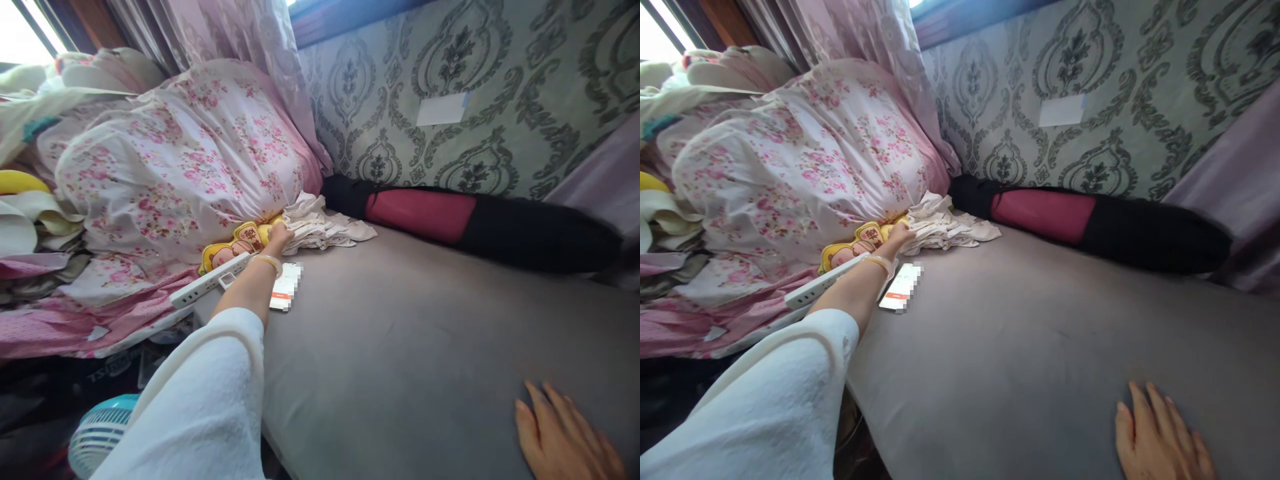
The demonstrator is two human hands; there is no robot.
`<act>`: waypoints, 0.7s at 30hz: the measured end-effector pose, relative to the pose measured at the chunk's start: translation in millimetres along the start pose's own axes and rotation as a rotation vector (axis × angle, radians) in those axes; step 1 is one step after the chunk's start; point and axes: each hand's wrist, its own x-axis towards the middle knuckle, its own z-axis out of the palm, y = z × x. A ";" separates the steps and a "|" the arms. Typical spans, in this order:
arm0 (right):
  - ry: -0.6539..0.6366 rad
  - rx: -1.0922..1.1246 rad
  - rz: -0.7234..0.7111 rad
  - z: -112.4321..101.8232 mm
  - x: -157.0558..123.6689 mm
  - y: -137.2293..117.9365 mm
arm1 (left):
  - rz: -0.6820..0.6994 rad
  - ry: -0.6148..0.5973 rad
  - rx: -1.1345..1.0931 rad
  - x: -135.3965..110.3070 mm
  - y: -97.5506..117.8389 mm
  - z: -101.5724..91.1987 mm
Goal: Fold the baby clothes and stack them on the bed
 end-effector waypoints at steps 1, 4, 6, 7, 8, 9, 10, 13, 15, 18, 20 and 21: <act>-0.001 0.001 0.000 2.7 -0.6 1.8 | -0.018 0.014 0.028 3.2 -0.1 2.9; -0.015 -0.005 -0.001 10.1 -3.3 7.2 | -0.050 0.032 0.079 13.3 -1.4 8.8; -0.025 -0.011 0.005 13.9 -5.6 10.0 | -0.071 0.038 0.097 19.4 -2.9 10.9; -0.030 -0.012 0.010 15.2 -6.8 10.9 | -0.081 0.039 0.101 22.0 -3.6 11.8; -0.035 -0.010 0.016 16.1 -7.7 11.4 | -0.089 0.039 0.102 24.1 -4.2 12.5; -0.039 -0.008 0.025 16.6 -8.4 11.7 | -0.096 0.038 0.099 25.8 -4.5 13.1; -0.046 -0.007 0.032 16.6 -8.8 11.6 | -0.101 0.037 0.093 27.0 -4.6 13.5; -0.058 -0.002 0.043 14.3 -8.0 10.6 | -0.105 0.043 0.052 28.4 -2.5 13.5; -0.054 0.006 0.035 11.5 -6.7 9.5 | -0.091 0.072 0.007 28.6 1.1 12.6; -0.033 0.015 0.030 7.8 -5.0 7.7 | -0.037 0.128 -0.102 28.5 10.4 13.0; -0.020 0.015 0.031 5.8 -4.2 6.3 | 0.001 0.130 -0.205 27.7 19.4 16.1; -0.017 0.012 0.030 4.7 -3.8 5.4 | 0.017 0.120 -0.265 26.8 24.7 18.5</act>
